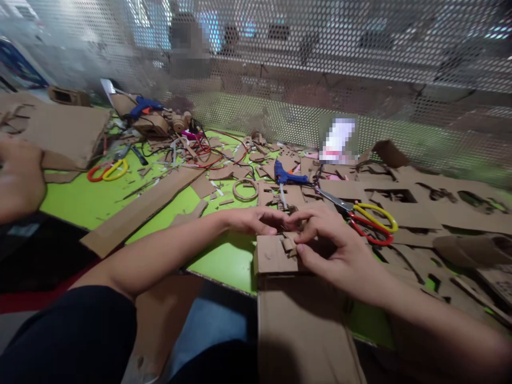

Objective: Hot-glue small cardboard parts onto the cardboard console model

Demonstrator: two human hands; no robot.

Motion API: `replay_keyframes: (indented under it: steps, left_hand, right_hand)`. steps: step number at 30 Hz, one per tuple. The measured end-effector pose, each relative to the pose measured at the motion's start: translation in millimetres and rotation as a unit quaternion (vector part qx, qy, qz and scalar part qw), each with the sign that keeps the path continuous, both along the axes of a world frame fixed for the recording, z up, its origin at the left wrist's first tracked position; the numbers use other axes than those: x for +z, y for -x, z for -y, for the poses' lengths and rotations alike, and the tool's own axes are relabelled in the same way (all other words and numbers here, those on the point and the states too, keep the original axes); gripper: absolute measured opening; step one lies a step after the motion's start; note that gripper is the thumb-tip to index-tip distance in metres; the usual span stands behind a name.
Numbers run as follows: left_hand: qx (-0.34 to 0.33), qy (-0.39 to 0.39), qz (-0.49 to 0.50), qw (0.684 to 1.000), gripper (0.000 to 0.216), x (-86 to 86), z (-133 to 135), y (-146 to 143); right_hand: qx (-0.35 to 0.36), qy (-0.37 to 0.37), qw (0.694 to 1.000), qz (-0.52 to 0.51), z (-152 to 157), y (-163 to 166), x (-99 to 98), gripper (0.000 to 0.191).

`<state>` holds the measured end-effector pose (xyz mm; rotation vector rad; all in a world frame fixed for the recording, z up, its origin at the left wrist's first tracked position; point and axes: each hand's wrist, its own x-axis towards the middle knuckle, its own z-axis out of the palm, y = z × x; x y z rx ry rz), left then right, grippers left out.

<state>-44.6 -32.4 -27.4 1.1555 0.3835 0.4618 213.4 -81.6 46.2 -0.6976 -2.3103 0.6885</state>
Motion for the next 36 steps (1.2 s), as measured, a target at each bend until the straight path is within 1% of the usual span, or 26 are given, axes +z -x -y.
replay_keyframes:
  steps: [5, 15, 23, 30, 36]
  left_hand:
    - [0.002, -0.003, -0.002, 1.000, 0.065, -4.3, -1.0, -0.2]
    - [0.000, -0.017, -0.001, 1.000, 0.064, -4.1, -1.9, 0.9]
    - [0.001, -0.001, 0.000, 1.000, 0.065, 0.5, 0.7, 1.7]
    - [0.005, -0.002, 0.007, 1.000, 0.064, -0.2, 0.2, 1.5]
    - [0.002, -0.001, 0.013, 1.000, 0.061, -0.8, 0.3, 1.1]
  right_hand:
    - [0.001, 0.002, 1.000, -0.005, 0.9, 1.3, 0.5, 0.012]
    - [0.004, -0.005, 1.000, -0.011, -0.4, 2.4, 0.1, 0.012]
    - [-0.002, -0.002, 1.000, -0.004, -0.3, 2.4, -0.7, 0.011]
    - [-0.015, -0.003, 1.000, -0.005, 0.6, 1.8, -3.8, 0.011]
    - [-0.016, -0.003, 1.000, -0.004, 1.4, 1.9, -2.6, 0.013]
